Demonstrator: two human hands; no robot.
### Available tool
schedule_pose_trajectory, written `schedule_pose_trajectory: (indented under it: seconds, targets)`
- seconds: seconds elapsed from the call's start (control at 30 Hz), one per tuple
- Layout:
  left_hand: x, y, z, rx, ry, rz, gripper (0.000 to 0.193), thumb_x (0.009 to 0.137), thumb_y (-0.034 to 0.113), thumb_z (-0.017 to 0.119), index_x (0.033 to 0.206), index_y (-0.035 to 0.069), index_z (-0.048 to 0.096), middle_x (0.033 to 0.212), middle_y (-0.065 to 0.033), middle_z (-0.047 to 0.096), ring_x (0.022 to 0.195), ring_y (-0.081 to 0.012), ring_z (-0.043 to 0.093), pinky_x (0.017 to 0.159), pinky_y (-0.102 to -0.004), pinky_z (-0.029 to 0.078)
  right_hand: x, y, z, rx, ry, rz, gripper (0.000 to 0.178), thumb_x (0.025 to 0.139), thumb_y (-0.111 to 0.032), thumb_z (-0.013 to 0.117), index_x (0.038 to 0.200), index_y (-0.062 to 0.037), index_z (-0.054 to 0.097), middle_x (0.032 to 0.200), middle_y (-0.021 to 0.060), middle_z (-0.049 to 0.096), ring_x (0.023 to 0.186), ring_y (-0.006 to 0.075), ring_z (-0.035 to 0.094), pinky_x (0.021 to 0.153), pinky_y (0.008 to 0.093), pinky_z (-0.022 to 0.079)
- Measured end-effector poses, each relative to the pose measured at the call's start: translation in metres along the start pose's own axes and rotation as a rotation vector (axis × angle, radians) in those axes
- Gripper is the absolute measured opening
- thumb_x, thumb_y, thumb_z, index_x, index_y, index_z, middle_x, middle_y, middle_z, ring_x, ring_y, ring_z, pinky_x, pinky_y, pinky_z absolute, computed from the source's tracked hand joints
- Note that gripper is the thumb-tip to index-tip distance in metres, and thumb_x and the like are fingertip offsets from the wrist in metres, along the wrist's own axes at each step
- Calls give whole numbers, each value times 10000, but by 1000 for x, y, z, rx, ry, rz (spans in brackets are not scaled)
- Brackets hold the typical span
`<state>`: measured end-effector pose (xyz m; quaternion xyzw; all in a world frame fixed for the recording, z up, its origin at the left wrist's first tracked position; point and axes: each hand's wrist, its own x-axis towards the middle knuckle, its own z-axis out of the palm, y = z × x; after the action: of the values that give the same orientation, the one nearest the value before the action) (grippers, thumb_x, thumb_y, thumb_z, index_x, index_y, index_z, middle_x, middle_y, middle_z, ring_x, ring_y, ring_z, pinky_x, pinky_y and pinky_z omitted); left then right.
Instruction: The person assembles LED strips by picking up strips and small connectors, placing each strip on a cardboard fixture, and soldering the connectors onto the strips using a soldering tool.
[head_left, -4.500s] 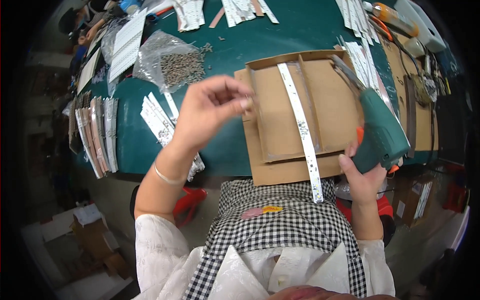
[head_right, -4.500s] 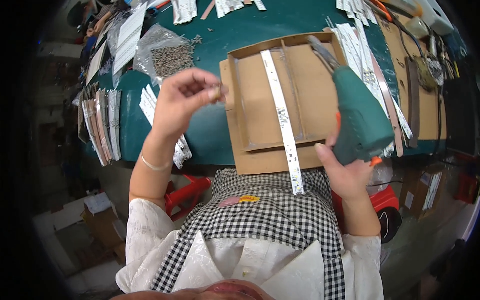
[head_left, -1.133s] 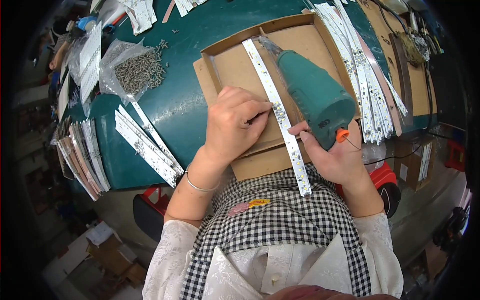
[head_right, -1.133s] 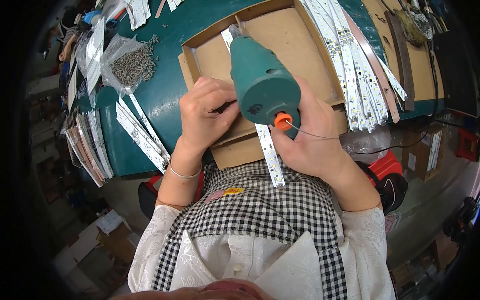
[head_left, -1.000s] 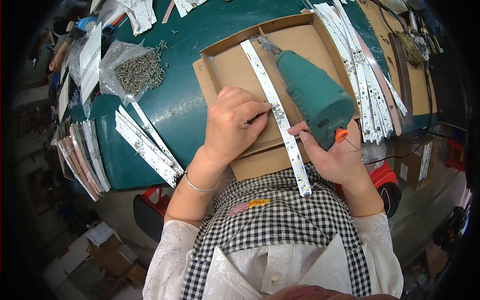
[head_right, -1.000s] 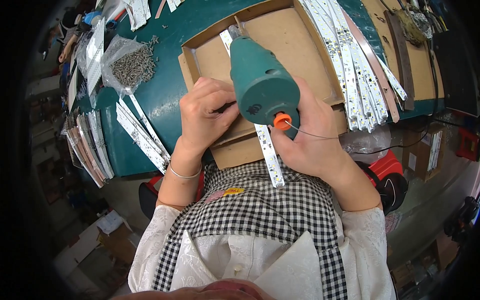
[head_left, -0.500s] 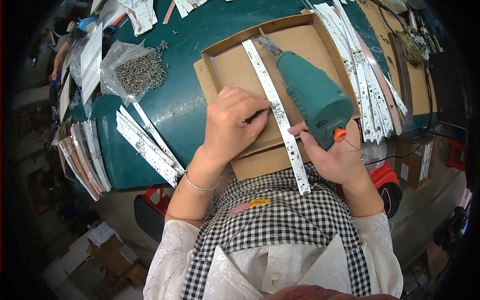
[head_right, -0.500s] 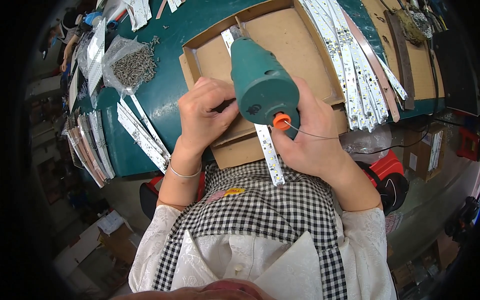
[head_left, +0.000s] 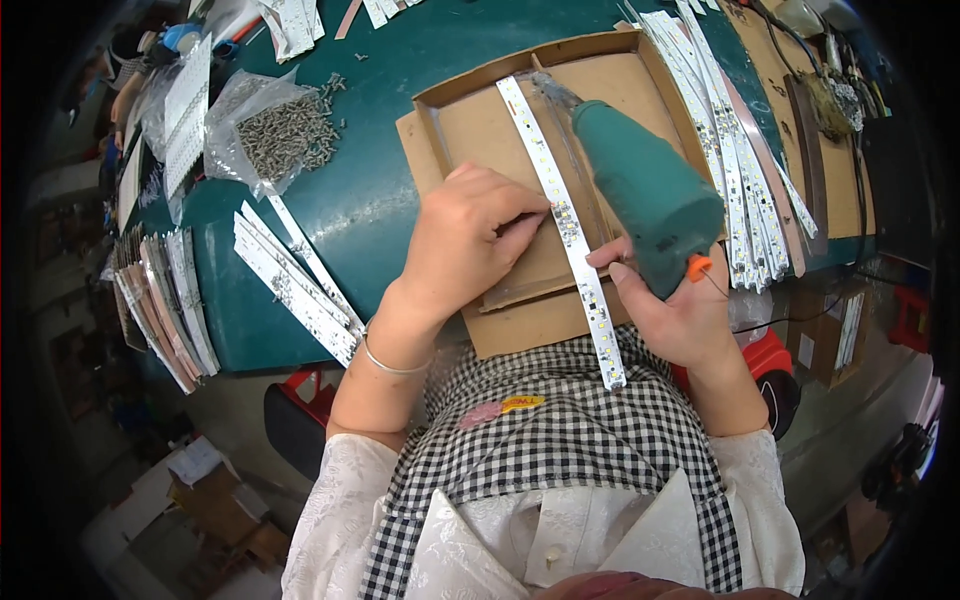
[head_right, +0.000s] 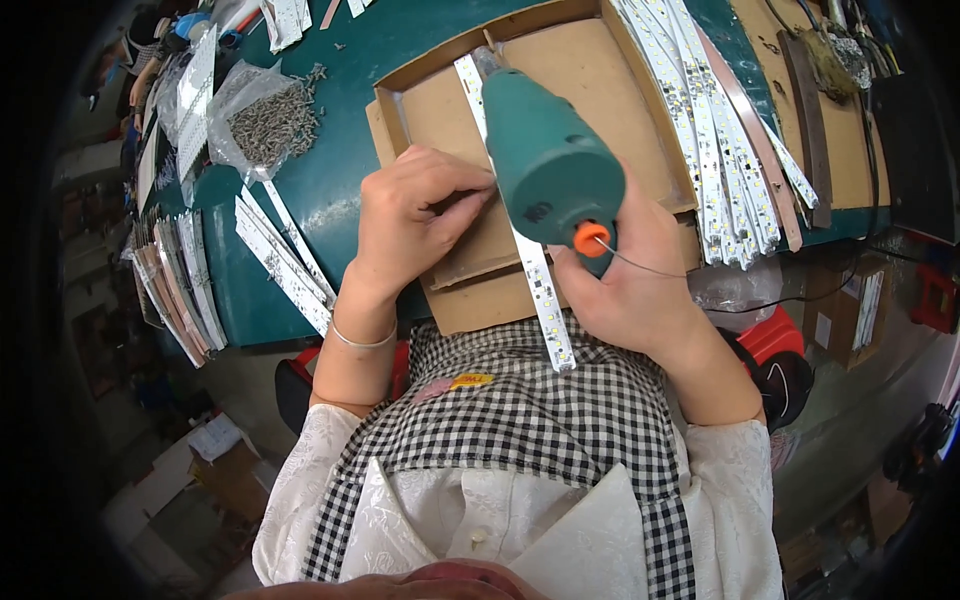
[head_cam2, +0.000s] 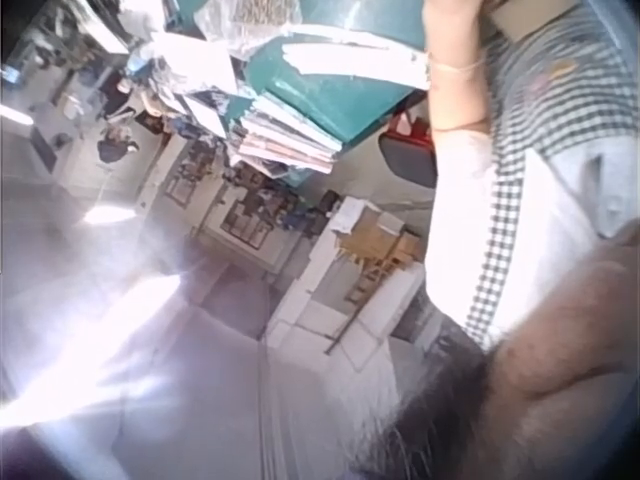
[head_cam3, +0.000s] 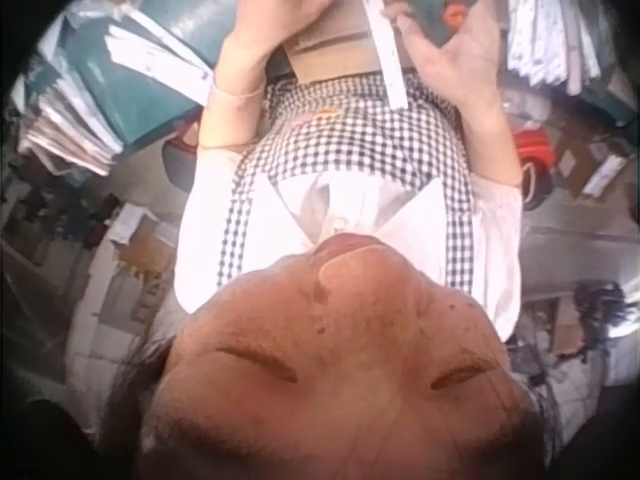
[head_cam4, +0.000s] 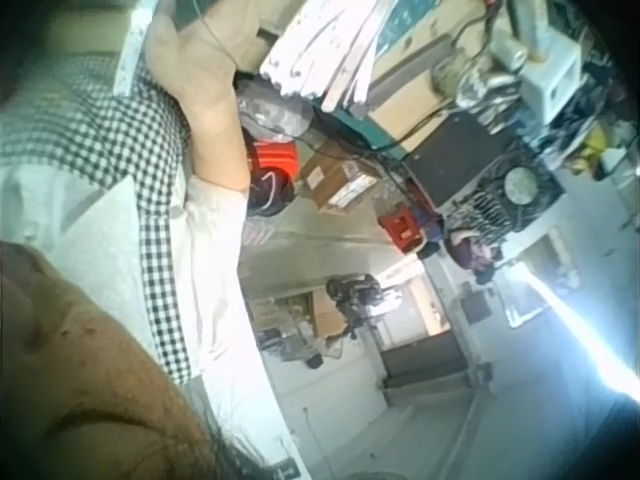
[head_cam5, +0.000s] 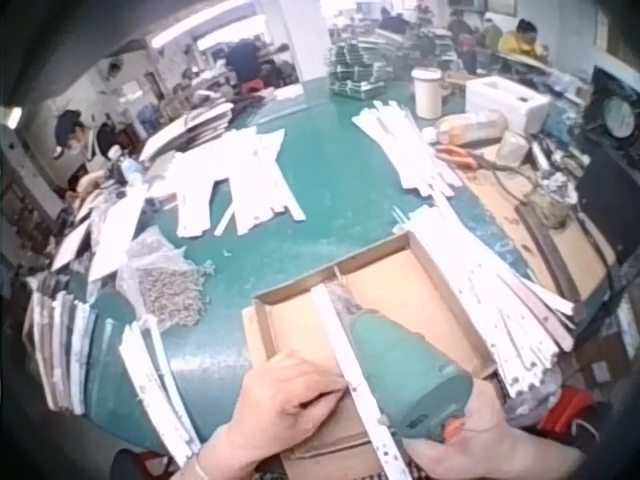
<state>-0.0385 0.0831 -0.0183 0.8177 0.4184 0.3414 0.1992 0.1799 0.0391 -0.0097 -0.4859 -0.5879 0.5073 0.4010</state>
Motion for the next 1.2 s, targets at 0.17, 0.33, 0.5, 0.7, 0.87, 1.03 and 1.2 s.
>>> schedule_pose_trajectory:
  seconds: [0.17,0.33,0.5,0.7,0.87,1.03,1.2]
  targets:
    - [-6,-2,3,-53,86,-37,138,673,-12,732,787,61,703,717,-70,672,683,-227,643,686,-334,498,-18,7,-9,207,-38,-108,520,810,117,601,1300,61,437,1244,192,561,814,212,647,683,321,549]
    - [-7,-5,2,-31,94,-2,179,662,-39,752,810,60,731,738,-58,692,647,-193,638,604,-287,485,-54,-12,-43,350,89,194,659,741,87,665,1337,97,384,1316,242,485,729,205,603,515,277,525]
    - [-9,-5,4,-53,106,-16,133,670,-18,722,778,56,698,694,-77,654,664,-240,630,684,-344,492,-72,-11,-55,373,96,145,674,727,56,693,1314,115,369,1246,248,495,685,195,573,487,292,526]
    - [-10,-7,7,-28,112,6,131,667,-18,722,773,54,693,695,-79,658,674,-243,640,684,-349,494,-79,-6,-62,373,-70,171,622,742,130,630,1318,97,399,1054,213,568,706,186,588,573,303,544]
    - [-10,-6,6,-22,118,-6,131,667,-13,727,772,57,691,703,-76,665,682,-243,645,699,-347,502,-74,-13,-59,392,-54,229,552,777,93,642,1281,85,420,937,156,544,673,190,598,557,297,539]
    - [-11,-6,7,-22,110,-8,129,668,-10,728,771,58,688,706,-74,667,682,-242,646,700,-348,504,-72,-10,-61,422,-73,227,525,787,76,652,1259,93,421,936,162,539,659,190,601,544,288,536]
    - [-11,-8,7,-16,110,-3,123,671,-6,727,767,60,686,699,-73,664,672,-244,641,694,-349,503,-71,-14,-60,392,-15,251,535,774,90,645,1256,101,415,936,159,530,670,188,601,546,282,538]
